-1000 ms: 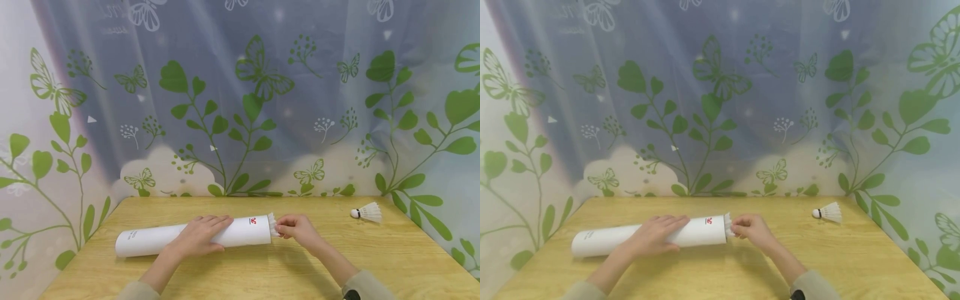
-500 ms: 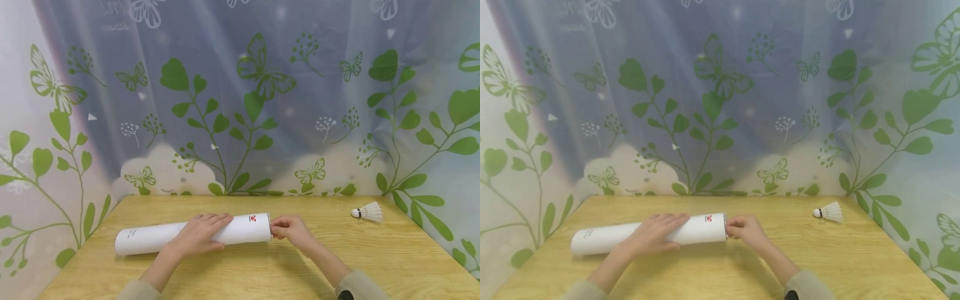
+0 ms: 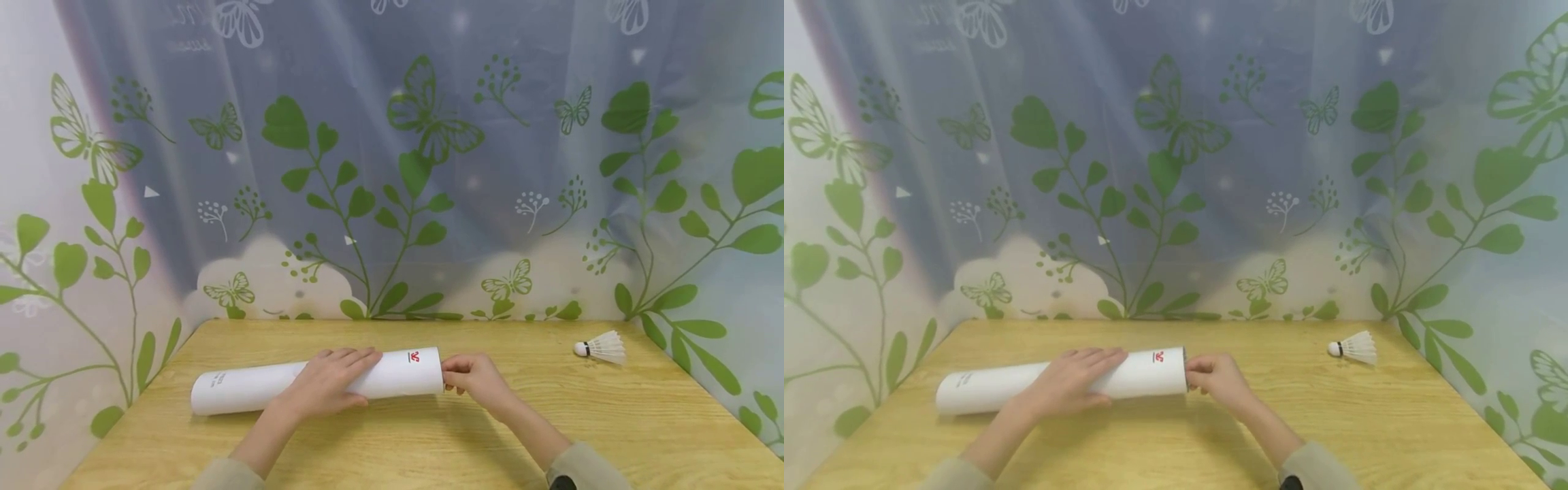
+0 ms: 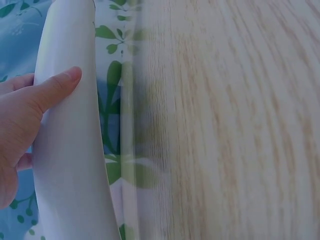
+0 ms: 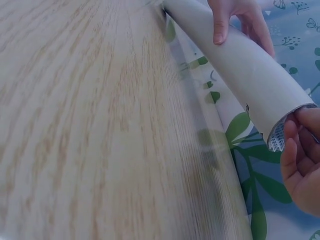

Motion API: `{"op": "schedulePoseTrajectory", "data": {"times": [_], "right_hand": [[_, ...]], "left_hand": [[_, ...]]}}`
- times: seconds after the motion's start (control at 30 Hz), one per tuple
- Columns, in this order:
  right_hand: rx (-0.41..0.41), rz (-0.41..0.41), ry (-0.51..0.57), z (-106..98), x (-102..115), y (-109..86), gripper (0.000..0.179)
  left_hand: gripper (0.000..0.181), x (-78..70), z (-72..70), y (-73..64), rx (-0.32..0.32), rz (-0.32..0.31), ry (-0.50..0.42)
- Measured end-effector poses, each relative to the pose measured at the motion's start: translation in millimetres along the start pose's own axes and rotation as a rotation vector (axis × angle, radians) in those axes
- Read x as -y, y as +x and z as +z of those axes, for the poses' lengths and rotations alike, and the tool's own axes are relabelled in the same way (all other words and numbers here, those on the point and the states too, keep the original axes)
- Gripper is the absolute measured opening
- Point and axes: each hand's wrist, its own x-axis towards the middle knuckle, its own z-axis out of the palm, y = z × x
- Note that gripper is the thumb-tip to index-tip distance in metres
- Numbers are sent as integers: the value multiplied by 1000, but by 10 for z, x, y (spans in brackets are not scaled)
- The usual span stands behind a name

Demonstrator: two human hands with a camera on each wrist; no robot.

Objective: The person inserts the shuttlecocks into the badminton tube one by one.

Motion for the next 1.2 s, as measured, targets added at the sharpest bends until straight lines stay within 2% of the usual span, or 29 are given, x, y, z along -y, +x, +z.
{"op": "schedulePoseTrajectory", "data": {"times": [0.33,0.6,0.83,1.1,1.2], "right_hand": [[90,-30,0,-89,-34,-39,21],[165,-4,-17,-257,-87,-42,29],[138,27,-35,-536,-169,-77,38],[127,79,-73,-874,-299,-164,42],[111,93,-90,-1017,-361,-205,45]], "left_hand": [[79,3,40,-7,-31,34,25],[78,3,33,-9,-18,34,15],[78,9,9,-2,4,28,3],[79,22,14,-13,-39,60,12],[78,19,8,-17,-28,54,12]]}}
